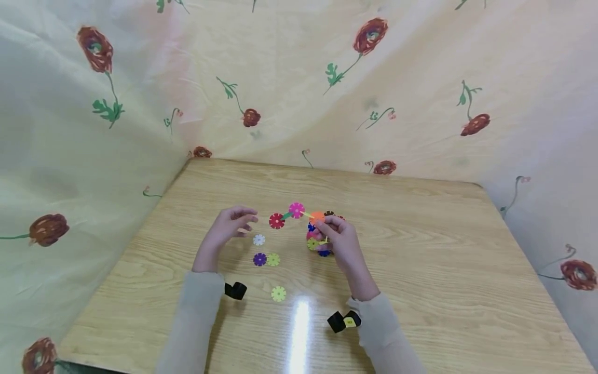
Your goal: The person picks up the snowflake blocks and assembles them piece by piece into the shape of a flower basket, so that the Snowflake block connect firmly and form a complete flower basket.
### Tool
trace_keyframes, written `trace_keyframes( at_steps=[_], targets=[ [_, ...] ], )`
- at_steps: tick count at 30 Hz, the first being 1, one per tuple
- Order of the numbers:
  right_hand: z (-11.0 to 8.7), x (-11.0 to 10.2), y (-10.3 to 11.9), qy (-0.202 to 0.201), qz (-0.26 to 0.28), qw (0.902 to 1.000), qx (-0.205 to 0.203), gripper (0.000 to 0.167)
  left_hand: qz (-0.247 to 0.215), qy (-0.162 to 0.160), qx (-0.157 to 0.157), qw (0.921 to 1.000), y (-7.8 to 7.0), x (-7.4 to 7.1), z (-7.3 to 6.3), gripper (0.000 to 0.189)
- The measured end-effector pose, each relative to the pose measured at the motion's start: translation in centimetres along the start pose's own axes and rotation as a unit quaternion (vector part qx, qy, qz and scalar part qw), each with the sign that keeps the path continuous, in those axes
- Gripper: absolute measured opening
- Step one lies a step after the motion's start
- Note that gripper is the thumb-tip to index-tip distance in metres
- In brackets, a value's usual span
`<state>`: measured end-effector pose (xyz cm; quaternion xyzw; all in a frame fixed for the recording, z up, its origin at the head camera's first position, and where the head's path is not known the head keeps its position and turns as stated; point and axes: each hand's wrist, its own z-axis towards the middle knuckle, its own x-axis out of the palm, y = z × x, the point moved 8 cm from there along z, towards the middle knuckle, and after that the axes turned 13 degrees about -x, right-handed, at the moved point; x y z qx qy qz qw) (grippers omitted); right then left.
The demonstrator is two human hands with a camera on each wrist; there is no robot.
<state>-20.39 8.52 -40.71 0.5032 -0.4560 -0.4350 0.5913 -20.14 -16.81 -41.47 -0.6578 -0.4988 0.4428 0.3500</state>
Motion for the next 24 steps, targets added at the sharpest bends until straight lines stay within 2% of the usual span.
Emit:
trace_keyframes(
  at_steps=[2,5,8,12,15,17,19,22,24],
  targets=[
    [0.1,0.0,0.0,0.001,0.004,1.0000,-0.001,0.011,0.082,-0.002,-0.013,0.9966,0.8,-0.2,0.8,0.034],
    [0.1,0.0,0.1,0.002,0.009,1.0000,-0.003,0.010,0.165,0.022,-0.035,0.9854,2.1,0.5,2.0,0.033],
    [0.1,0.1,0.1,0.006,0.013,0.9999,-0.007,0.010,0.217,0.033,-0.056,0.9741,2.9,1.4,2.7,0.032],
    [0.1,0.2,0.0,0.009,0.016,0.9998,-0.012,0.010,0.283,0.013,-0.060,0.9573,3.3,1.9,3.3,0.027],
    [0.1,0.2,0.0,0.007,0.013,0.9999,-0.009,0.010,0.312,0.000,-0.058,0.9482,3.6,2.0,3.8,0.023],
    [0.1,0.1,0.0,0.003,0.009,0.9999,-0.006,0.010,0.314,-0.003,-0.056,0.9479,3.8,2.0,4.0,0.022],
    [0.1,0.0,0.0,-0.001,0.005,1.0000,-0.004,0.010,0.305,-0.003,-0.053,0.9507,3.8,2.0,4.0,0.022],
    [0.1,-0.2,0.0,-0.008,-0.001,1.0000,-0.004,0.009,0.272,0.003,-0.056,0.9606,4.0,1.9,4.0,0.019],
    [0.1,-0.2,-0.1,-0.010,-0.001,0.9999,-0.003,0.009,0.231,0.015,-0.058,0.9711,4.1,1.9,4.0,0.017]
  ],
)
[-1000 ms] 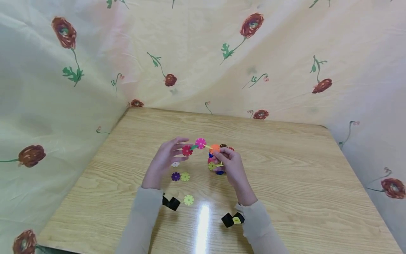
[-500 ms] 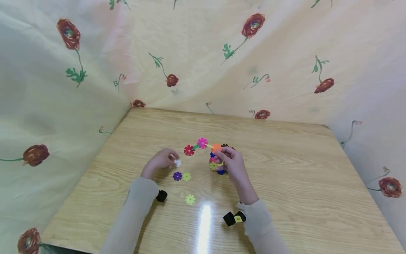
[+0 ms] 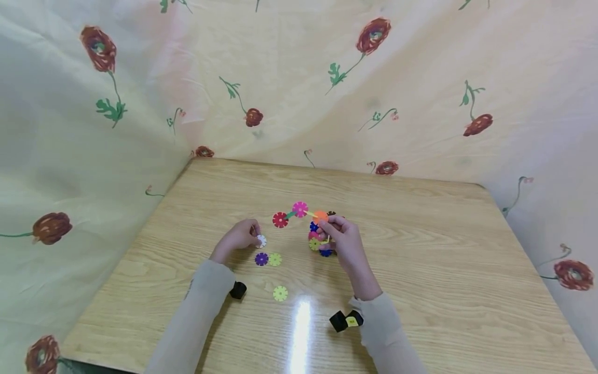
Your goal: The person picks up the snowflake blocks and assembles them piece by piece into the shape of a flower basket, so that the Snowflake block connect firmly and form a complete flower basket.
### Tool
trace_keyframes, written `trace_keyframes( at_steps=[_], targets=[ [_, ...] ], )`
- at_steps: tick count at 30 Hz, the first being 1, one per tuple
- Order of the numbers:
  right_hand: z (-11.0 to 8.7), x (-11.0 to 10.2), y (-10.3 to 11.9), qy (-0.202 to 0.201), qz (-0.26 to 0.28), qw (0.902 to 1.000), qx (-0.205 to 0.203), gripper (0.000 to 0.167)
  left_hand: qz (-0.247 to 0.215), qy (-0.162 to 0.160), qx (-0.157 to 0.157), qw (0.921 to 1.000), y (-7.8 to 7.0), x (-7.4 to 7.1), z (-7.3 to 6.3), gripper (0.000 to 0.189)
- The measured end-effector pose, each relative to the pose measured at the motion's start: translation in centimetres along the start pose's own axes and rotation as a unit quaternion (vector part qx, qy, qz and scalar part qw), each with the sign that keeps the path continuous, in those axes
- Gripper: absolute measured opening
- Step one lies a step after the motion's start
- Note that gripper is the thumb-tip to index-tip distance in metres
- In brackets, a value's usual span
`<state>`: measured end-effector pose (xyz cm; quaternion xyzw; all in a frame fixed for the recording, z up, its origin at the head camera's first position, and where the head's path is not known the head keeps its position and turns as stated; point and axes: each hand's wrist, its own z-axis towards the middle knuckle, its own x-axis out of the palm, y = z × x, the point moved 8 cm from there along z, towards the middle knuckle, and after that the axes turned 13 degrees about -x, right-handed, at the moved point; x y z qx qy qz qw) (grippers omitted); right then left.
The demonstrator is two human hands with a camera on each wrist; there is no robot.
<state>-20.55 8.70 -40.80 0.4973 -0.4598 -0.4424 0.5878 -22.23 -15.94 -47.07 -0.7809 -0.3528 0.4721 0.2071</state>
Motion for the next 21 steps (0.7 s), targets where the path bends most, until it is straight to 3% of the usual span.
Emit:
trace_keyframes(
  at_steps=[4,6,10,15,21],
  targets=[
    [-0.1,0.0,-0.1,0.001,0.003,1.0000,0.000,0.009,-0.121,0.035,0.028,0.9916,-0.6,0.0,-0.4,0.019],
    [-0.1,-0.1,-0.2,0.001,0.006,1.0000,0.001,0.008,-0.184,0.045,0.050,0.9806,-1.2,-0.3,-0.9,0.022],
    [-0.2,-0.2,-0.2,-0.001,0.010,0.9999,-0.001,0.007,-0.264,0.046,0.087,0.9596,-2.5,-0.9,-2.2,0.026],
    [-0.1,-0.3,-0.1,-0.006,0.016,0.9998,-0.010,0.007,-0.310,0.058,0.109,0.9427,-3.9,-0.9,-3.8,0.023],
    [0.0,-0.4,0.0,-0.013,0.030,0.9992,-0.024,0.007,-0.337,0.063,0.100,0.9342,-4.5,-0.4,-5.1,0.021]
  ],
)
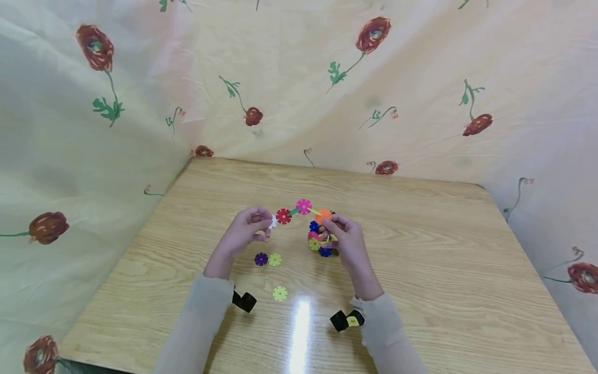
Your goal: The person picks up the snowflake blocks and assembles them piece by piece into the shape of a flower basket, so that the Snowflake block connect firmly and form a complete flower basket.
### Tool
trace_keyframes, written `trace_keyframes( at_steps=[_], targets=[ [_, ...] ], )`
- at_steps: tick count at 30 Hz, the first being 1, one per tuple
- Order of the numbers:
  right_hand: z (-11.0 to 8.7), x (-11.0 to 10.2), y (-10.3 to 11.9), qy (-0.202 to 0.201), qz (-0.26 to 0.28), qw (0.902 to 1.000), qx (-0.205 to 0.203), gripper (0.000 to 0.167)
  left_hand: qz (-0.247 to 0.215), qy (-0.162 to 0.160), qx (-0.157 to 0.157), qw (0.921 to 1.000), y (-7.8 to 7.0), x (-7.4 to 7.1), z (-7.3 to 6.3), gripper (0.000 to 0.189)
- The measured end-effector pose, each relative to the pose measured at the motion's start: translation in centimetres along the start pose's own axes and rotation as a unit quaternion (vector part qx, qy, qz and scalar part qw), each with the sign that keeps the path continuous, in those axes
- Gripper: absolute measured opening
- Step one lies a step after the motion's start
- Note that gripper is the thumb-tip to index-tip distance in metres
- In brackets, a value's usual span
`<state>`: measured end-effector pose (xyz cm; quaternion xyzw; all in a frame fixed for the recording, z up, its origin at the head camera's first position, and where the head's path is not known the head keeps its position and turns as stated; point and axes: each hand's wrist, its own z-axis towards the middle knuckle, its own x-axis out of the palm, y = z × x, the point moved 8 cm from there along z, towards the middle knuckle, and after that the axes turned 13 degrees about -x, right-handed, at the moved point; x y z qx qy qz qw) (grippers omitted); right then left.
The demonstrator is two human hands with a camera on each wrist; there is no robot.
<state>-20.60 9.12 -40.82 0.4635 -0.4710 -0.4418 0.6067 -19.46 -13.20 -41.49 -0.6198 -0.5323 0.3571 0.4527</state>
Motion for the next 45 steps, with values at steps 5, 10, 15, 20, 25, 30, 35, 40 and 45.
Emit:
trace_keyframes(
  at_steps=[5,10,15,20,25,30,35,40,45],
  targets=[
    [0.1,-0.2,0.1,-0.014,0.008,0.9999,0.002,0.007,-0.026,-0.001,-0.005,0.9997,-0.2,0.4,-0.7,0.021],
    [0.1,-0.3,0.3,-0.024,0.014,0.9996,-0.005,0.008,-0.049,-0.005,-0.003,0.9988,-0.2,0.5,-1.1,0.024],
    [0.2,-0.4,0.3,-0.027,0.022,0.9993,-0.013,0.007,-0.077,0.023,0.008,0.9968,-0.4,0.9,-1.5,0.025],
    [0.2,-0.5,0.3,-0.032,0.025,0.9991,-0.015,0.009,-0.130,0.060,-0.008,0.9897,-0.3,1.7,-1.8,0.024],
    [0.2,-0.4,0.4,-0.030,0.028,0.9990,-0.016,0.011,-0.182,0.070,-0.029,0.9803,-0.1,2.1,-1.8,0.028],
    [0.2,-0.3,0.4,-0.025,0.025,0.9992,-0.018,0.007,-0.216,0.075,-0.035,0.9729,0.0,2.3,-1.7,0.031],
    [0.1,0.0,0.4,-0.003,0.022,0.9995,-0.024,0.008,-0.244,0.088,-0.043,0.9648,-0.1,2.6,-1.8,0.028],
    [0.1,0.0,0.3,0.003,0.025,0.9994,-0.024,0.005,-0.255,0.093,-0.046,0.9614,-0.1,2.7,-1.7,0.028],
    [0.2,0.1,0.3,0.002,0.027,0.9994,-0.022,0.005,-0.242,0.095,-0.037,0.9647,-0.2,2.8,-1.7,0.030]
  ],
)
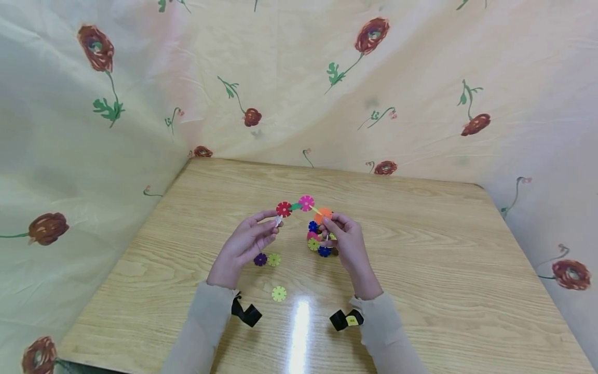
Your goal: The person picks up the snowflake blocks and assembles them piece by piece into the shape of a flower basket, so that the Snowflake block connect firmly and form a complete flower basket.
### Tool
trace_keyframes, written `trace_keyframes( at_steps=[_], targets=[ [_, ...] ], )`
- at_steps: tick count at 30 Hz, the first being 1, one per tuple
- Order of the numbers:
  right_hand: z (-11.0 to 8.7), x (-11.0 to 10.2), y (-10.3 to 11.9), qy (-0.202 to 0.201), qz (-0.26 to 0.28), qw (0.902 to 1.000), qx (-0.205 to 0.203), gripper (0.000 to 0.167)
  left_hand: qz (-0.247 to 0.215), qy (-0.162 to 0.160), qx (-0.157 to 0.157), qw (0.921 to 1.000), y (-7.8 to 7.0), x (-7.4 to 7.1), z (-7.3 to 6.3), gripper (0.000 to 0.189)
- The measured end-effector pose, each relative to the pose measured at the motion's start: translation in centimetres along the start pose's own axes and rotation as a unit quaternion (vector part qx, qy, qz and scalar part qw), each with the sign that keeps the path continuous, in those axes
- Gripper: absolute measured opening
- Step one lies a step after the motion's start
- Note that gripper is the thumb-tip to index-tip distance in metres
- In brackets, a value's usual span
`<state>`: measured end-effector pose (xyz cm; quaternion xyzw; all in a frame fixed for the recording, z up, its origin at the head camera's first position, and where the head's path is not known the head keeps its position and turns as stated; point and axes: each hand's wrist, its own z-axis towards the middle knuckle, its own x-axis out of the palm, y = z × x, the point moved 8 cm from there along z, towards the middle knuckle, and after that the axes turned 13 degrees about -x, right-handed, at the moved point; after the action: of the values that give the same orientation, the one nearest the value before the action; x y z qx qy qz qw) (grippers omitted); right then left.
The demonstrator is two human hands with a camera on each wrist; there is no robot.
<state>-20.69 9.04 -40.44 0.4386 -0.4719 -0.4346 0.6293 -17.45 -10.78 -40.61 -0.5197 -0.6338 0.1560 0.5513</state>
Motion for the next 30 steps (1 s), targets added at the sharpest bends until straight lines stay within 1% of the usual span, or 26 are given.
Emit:
trace_keyframes(
  at_steps=[7,12,16,19,22,26,30],
  targets=[
    [-0.11,0.05,0.06,0.005,-0.005,1.0000,-0.002,0.012,0.023,-0.002,0.005,0.9997,-0.02,-0.04,0.05,0.026],
    [-0.14,0.01,0.03,0.005,-0.009,0.9999,-0.003,0.011,0.065,-0.012,0.017,0.9977,-0.05,-0.15,0.15,0.026],
    [-0.09,-0.07,-0.16,0.002,-0.014,0.9999,0.000,0.010,0.098,-0.026,0.028,0.9944,-0.07,-0.27,0.34,0.022],
    [-0.05,-0.08,-0.30,0.002,-0.016,0.9999,0.002,0.008,0.106,-0.040,0.034,0.9930,-0.11,-0.40,0.47,0.015],
    [-0.02,-0.05,-0.35,0.006,-0.015,0.9999,0.001,0.007,0.108,-0.050,0.040,0.9921,-0.20,-0.46,0.54,0.011],
    [-0.01,0.00,-0.31,0.008,-0.012,0.9999,-0.001,0.007,0.115,-0.064,0.046,0.9903,-0.34,-0.49,0.57,0.012],
    [-0.04,0.04,-0.25,0.010,-0.018,0.9998,0.001,0.008,0.129,-0.088,0.047,0.9865,-0.45,-0.66,0.57,0.021]
  ],
)
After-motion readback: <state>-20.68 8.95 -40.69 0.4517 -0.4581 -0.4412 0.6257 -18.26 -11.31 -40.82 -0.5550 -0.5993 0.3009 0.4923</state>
